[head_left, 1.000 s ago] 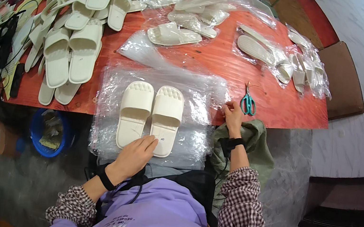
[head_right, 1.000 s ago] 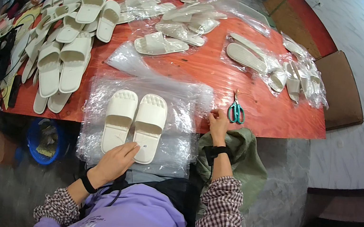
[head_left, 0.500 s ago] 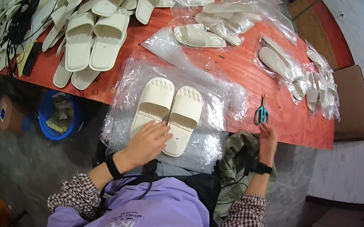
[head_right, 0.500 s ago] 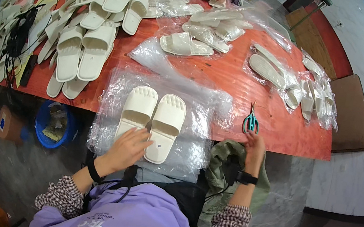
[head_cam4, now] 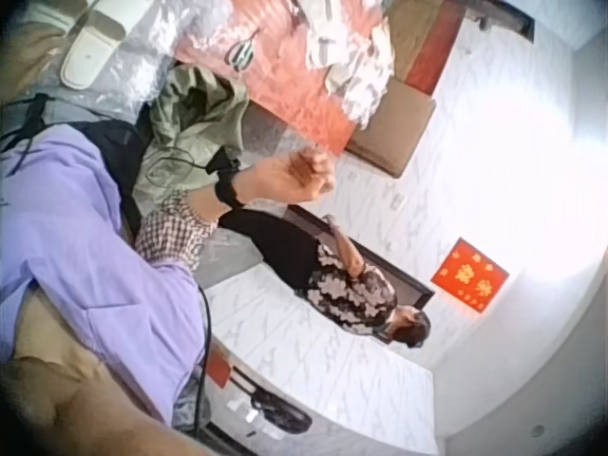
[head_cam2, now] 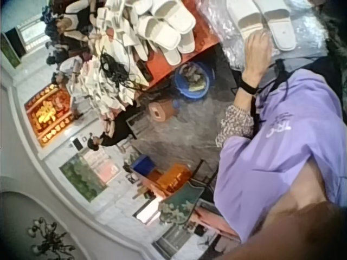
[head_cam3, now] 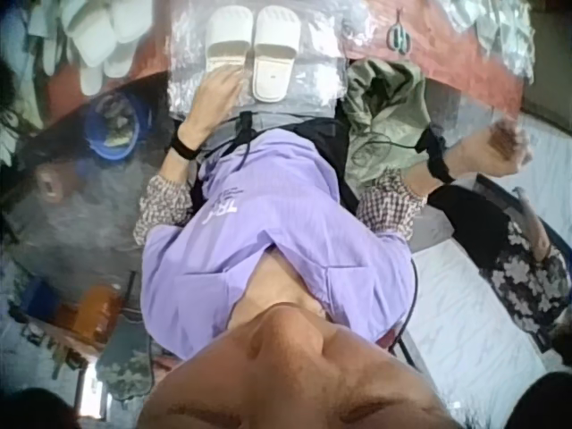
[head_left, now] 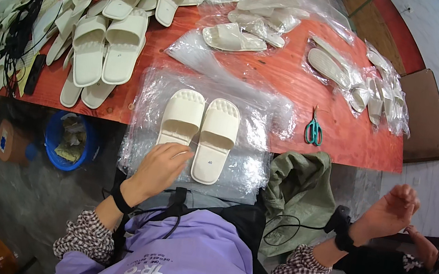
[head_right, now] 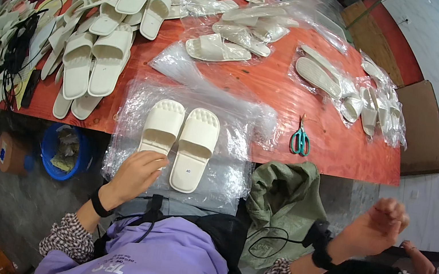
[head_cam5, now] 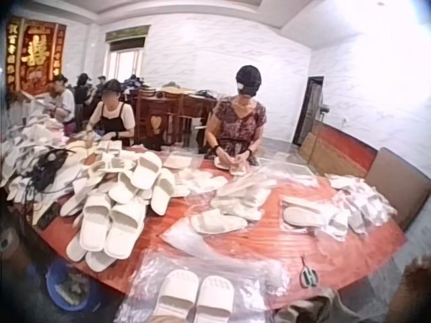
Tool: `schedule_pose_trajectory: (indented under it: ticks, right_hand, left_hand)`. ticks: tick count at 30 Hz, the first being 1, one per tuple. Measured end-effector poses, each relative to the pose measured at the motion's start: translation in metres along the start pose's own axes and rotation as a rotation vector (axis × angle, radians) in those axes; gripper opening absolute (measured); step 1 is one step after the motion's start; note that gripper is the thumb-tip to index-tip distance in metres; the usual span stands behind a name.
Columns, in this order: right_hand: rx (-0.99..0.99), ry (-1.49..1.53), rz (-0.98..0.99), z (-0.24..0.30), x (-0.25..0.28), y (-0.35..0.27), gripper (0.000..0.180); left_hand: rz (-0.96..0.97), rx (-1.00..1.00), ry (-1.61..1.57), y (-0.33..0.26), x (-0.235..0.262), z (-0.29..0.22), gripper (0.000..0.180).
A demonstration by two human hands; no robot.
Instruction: Packaging pairs of white sandals into plastic bags at a workstation.
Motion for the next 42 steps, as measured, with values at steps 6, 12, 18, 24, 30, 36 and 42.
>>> schedule_pose_trajectory:
  ticks: [6,12,18,24,30,36,42]
  right_hand:
    - [-0.623,0.294,0.910,-0.027,-0.112,-0.130,0.011]
    - [-0.615,0.559,1.187,-0.007,-0.155,-0.157,0.011]
    - [-0.559,0.743,0.724,0.004,-0.114,-0.119,0.017]
    - [-0.651,0.345,0.495,-0.030,-0.088,-0.140,0.013]
    - [-0.945,-0.111,0.717,-0.081,-0.078,-0.193,0.023]
    - [-1.034,-0.241,1.083,-0.102,-0.083,-0.236,0.041]
    - [-0.873,-0.265,1.307,-0.117,-0.092,-0.249,0.049]
  left_hand:
    - [0.024,0.089,-0.642,0.002,0.056,-0.083,0.037]
    - [0.303,-0.142,-0.781,-0.012,0.044,-0.078,0.022]
    - [-0.033,-0.053,-0.426,-0.017,0.047,-0.041,0.018]
    - [-0.151,-0.091,-0.234,-0.033,0.058,-0.026,0.018]
    - [-0.106,-0.053,-0.066,-0.059,0.054,-0.013,0.020]
    - [-0.073,0.006,-0.046,-0.063,0.043,0.005,0.018]
    - [-0.062,-0.011,-0.069,-0.056,0.039,0.011,0.015]
Point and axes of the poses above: each hand's wrist, its own y-axis towards the middle knuckle, its own x-axis out of the back of the hand, z = x × y, the point moved 2 cm from there along y, towards the middle knuckle, and after that the axes turned 15 degrees about x, right-handed, at the moved point
